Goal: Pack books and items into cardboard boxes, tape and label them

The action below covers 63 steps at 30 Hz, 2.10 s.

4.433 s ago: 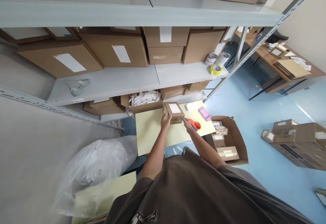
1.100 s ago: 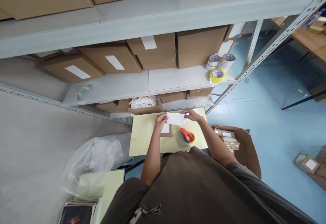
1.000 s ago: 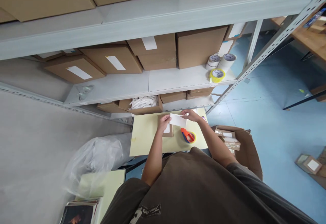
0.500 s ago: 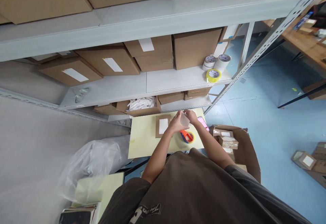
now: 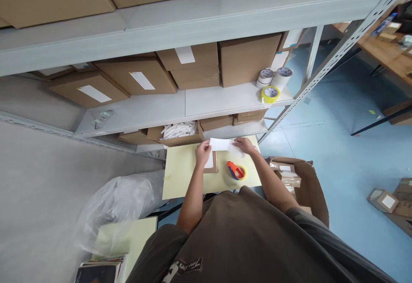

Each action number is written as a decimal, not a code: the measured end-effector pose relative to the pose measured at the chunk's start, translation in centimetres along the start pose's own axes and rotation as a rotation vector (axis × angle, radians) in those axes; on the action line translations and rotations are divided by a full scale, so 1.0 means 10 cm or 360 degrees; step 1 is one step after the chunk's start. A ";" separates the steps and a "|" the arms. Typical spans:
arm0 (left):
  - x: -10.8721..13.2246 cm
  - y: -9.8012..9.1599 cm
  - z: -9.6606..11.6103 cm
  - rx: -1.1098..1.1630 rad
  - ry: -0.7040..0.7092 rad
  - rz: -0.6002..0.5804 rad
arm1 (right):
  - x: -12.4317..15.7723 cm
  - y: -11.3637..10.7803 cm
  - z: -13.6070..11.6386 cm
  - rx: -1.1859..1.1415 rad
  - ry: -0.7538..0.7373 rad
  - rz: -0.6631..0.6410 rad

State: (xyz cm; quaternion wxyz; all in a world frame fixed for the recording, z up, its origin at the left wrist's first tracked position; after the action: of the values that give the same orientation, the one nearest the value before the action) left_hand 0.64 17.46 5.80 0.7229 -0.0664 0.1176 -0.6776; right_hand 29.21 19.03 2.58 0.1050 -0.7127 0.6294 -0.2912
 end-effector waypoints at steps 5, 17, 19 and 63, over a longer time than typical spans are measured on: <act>0.05 -0.38 0.04 -0.0329 -0.0006 0.0083 | 0.00 -0.07 0.02 -0.0235 -0.0033 -0.0291; -0.09 0.77 0.64 -0.0618 0.0403 -0.1086 | 0.06 -0.01 -0.44 -0.0070 -0.0302 -0.0640; -0.11 0.74 0.56 -0.0597 0.0306 -0.1052 | 0.08 0.00 -0.46 -0.0013 -0.0307 -0.0654; 0.25 -0.60 -0.27 -0.0047 -0.0243 -0.0111 | 0.16 0.34 0.08 0.0353 -0.0094 0.0130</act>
State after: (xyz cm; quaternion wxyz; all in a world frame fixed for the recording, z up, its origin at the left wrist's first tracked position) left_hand -5.73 14.68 4.55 0.7046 -0.1327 0.0698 -0.6935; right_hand 26.87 16.70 0.66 0.2134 -0.6789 0.6184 -0.3332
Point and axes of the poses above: each hand's wrist, its own x-axis away from the middle knuckle, its own y-axis out of the palm, z = x × y, the point moved 7 cm from there along -x, towards the middle knuckle, and after that the axes turned 10 degrees about y, right-handed, at the moved point
